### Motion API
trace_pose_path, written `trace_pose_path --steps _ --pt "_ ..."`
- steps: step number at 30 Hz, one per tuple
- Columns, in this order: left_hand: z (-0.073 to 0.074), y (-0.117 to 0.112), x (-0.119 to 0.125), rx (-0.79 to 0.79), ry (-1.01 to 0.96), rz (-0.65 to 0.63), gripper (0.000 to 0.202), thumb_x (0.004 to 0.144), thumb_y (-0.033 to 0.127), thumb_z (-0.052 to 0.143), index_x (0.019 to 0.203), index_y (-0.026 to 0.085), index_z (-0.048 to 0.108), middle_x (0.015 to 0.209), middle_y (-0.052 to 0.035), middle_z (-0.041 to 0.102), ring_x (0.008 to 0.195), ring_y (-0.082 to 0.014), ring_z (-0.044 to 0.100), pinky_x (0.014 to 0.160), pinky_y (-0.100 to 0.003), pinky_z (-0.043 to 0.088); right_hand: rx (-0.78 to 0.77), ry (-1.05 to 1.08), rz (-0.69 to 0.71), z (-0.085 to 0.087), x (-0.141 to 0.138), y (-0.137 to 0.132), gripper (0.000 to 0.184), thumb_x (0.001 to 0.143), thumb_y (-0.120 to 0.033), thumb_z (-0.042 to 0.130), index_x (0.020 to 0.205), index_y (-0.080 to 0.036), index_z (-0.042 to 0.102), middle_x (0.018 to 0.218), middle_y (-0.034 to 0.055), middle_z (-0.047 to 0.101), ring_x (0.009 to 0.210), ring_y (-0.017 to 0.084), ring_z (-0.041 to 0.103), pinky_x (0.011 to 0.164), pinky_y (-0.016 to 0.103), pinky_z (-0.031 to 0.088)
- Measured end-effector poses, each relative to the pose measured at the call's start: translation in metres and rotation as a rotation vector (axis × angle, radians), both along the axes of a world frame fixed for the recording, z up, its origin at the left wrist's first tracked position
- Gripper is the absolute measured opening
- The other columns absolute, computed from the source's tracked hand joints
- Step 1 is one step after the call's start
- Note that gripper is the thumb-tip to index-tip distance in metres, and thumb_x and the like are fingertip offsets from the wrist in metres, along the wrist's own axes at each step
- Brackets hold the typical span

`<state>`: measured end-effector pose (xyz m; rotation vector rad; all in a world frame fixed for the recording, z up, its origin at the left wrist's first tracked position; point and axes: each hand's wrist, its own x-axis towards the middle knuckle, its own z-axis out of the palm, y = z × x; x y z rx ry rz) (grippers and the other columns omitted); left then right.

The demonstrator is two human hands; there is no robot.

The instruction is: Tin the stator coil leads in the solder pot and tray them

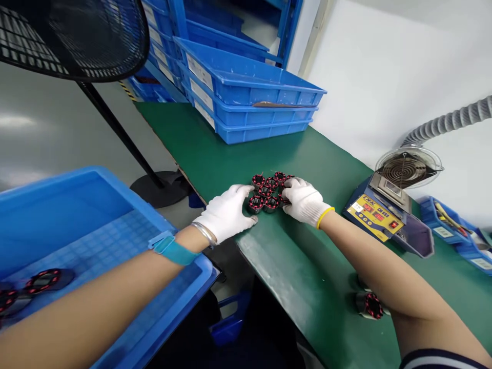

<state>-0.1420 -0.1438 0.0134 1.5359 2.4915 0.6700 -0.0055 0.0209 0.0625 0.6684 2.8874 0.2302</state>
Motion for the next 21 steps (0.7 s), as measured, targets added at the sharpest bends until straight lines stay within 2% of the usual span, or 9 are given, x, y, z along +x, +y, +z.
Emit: trace_pose_path --steps 3,7,9,12,16,18,21 --pt "-0.001 0.002 0.0 0.006 -0.028 0.005 0.08 0.069 0.049 0.064 0.141 0.027 0.035 0.136 -0.0067 0.053 0.116 -0.0299 0.058 0.096 -0.039 0.049 -0.074 0.029 -0.051 0.001 0.018 -0.005 0.025 0.08 -0.045 0.06 0.097 -0.028 0.068 0.134 0.002 0.051 0.124 0.026 0.044 0.098 0.038 0.043" --pt "-0.002 0.006 -0.001 -0.031 -0.068 0.01 0.084 0.071 0.048 0.063 0.146 0.032 0.027 0.129 -0.0051 0.06 0.114 -0.03 0.061 0.093 -0.039 0.05 -0.068 0.074 -0.049 -0.002 0.033 -0.007 0.027 0.073 -0.034 0.065 0.1 -0.029 0.067 0.134 0.0002 0.051 0.128 0.026 0.042 0.1 0.038 0.042" --pt "-0.002 0.007 0.0 -0.049 -0.081 0.025 0.081 0.072 0.048 0.061 0.145 0.034 0.029 0.125 -0.0036 0.063 0.111 -0.0305 0.062 0.09 -0.039 0.051 -0.053 0.136 -0.053 0.001 0.039 -0.004 0.039 0.072 -0.033 0.065 0.111 -0.029 0.064 0.134 0.0016 0.051 0.126 0.026 0.044 0.1 0.039 0.042" --pt "-0.001 0.003 0.005 -0.072 -0.087 0.024 0.079 0.071 0.048 0.062 0.144 0.035 0.032 0.117 -0.0013 0.067 0.103 -0.0293 0.066 0.083 -0.038 0.052 -0.105 0.212 -0.114 0.013 0.06 -0.002 0.053 0.073 -0.036 0.065 0.125 -0.029 0.055 0.136 0.0023 0.05 0.119 0.024 0.05 0.094 0.037 0.046" --pt "0.002 -0.009 0.031 -0.092 -0.088 -0.05 0.067 0.074 0.043 0.058 0.139 0.034 0.041 0.104 -0.0004 0.07 0.092 -0.0254 0.068 0.077 -0.035 0.052 -0.223 0.186 -0.234 0.03 0.094 -0.013 0.051 0.076 -0.038 0.062 0.126 -0.03 0.054 0.136 0.0011 0.051 0.109 0.023 0.058 0.082 0.034 0.051" --pt "0.003 -0.015 0.047 -0.093 -0.165 -0.126 0.064 0.074 0.04 0.059 0.136 0.033 0.045 0.102 0.0003 0.07 0.091 -0.0231 0.067 0.079 -0.033 0.052 -0.262 0.123 -0.246 0.032 0.104 -0.023 0.051 0.075 -0.037 0.063 0.126 -0.031 0.054 0.136 0.0004 0.051 0.106 0.023 0.059 0.078 0.033 0.05" --pt "0.003 -0.021 0.061 -0.051 -0.432 -0.218 0.069 0.07 0.036 0.061 0.137 0.029 0.043 0.1 0.0006 0.069 0.086 -0.0183 0.067 0.08 -0.03 0.054 -0.296 0.055 -0.212 0.029 0.11 -0.035 0.057 0.075 -0.037 0.064 0.13 -0.032 0.051 0.139 0.0011 0.05 0.105 0.024 0.06 0.076 0.032 0.05"
